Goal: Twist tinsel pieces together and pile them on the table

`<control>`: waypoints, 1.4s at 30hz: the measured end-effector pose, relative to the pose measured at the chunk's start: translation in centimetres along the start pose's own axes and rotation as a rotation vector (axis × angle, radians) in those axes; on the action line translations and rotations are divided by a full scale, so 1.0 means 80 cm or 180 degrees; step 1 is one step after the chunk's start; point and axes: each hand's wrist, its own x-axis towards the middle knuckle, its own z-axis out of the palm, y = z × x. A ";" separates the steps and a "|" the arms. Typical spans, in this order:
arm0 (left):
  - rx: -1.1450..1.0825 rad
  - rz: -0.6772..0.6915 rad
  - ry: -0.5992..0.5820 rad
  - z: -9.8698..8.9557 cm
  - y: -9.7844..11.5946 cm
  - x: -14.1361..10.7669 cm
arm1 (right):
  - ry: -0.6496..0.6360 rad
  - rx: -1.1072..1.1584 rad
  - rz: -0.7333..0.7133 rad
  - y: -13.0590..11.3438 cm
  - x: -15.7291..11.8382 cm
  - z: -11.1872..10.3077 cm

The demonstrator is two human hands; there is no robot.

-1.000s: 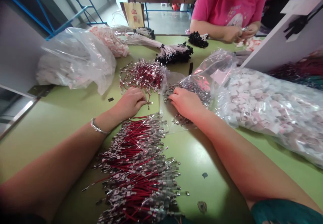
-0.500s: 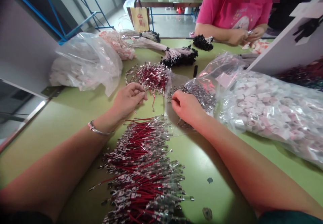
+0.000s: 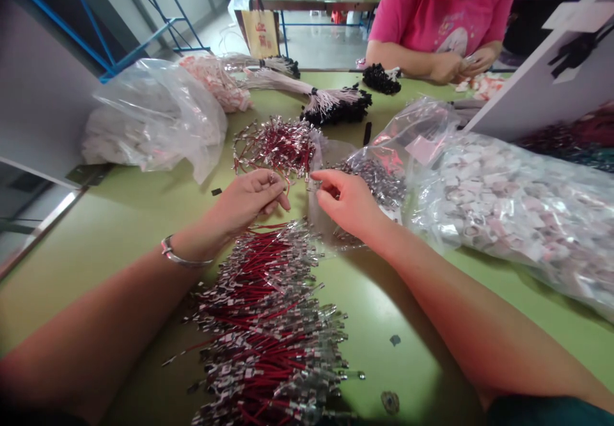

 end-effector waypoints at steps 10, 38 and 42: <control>0.1326 0.0686 -0.0427 0.009 0.008 -0.007 | 0.0410 0.0378 -0.0121 -0.028 -0.015 0.004; 0.3431 0.1360 -0.0587 -0.015 0.020 -0.005 | -0.0004 -0.0336 -0.0920 -0.012 -0.010 0.007; 0.3081 0.1145 -0.0502 -0.053 0.000 0.009 | 0.0257 -0.0427 -0.0942 -0.012 -0.008 -0.005</control>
